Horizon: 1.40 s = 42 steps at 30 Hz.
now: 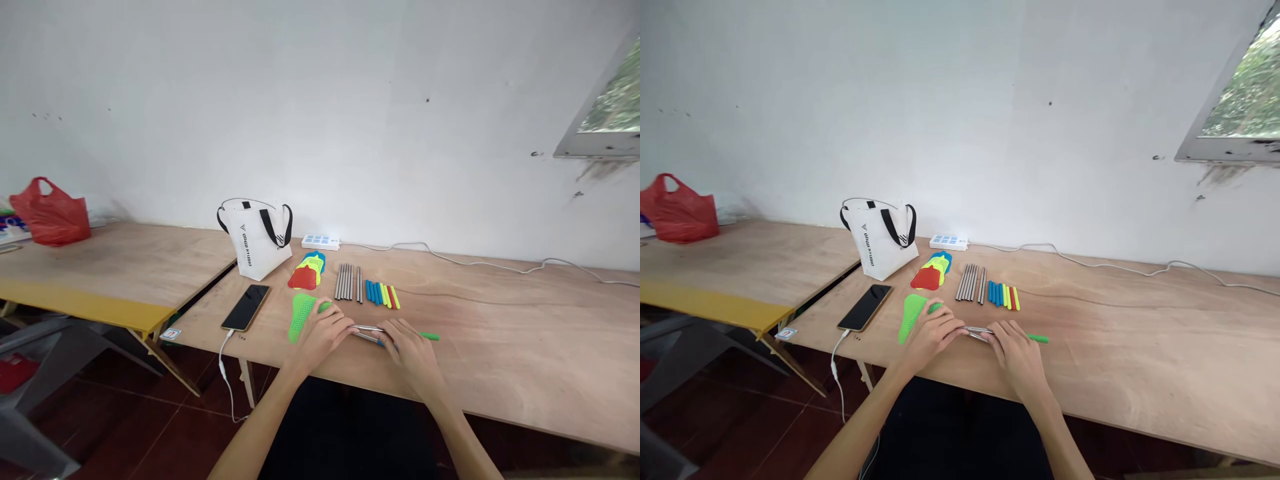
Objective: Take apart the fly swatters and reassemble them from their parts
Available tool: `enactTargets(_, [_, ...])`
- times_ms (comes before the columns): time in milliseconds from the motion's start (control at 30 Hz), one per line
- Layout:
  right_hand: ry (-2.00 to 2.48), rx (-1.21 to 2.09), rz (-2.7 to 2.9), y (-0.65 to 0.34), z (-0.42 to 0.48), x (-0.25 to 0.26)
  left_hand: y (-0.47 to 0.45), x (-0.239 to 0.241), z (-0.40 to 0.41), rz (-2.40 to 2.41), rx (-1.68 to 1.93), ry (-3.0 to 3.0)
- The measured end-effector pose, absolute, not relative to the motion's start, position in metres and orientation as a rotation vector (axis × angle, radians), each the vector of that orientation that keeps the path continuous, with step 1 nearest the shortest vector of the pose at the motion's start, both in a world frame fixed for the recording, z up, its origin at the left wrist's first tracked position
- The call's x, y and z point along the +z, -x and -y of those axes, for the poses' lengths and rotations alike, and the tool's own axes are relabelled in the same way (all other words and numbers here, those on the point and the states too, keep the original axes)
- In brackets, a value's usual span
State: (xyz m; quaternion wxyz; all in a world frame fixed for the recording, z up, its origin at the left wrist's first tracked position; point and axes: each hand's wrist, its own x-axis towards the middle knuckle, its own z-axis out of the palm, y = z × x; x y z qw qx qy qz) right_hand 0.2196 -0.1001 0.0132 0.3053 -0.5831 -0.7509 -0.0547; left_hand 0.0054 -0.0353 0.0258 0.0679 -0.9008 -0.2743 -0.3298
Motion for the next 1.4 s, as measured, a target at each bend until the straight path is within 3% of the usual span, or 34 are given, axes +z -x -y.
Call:
enactTargets(200, [1.486, -0.097, 1.925, -0.278, 0.095, 0.015, 0.019, 0.040, 0.026, 0.865, -1.053, 2.694])
enactTargets(433, [1.497, 0.056, 1.723, -0.372, 0.087, -0.019, 0.053, 0.054, 0.014, 0.841, -0.981, 2.722])
enactTargets(867, [1.491, 0.446, 1.505, -0.353, 0.098, 0.000, 0.056, 0.060, 0.022, 0.901, -0.993, 2.661])
enactTargets(1400, [1.636, 0.294, 1.586, -0.361, 0.108, 0.024, 0.067, 0.064, 0.022, 1.015, -1.014, 2.742])
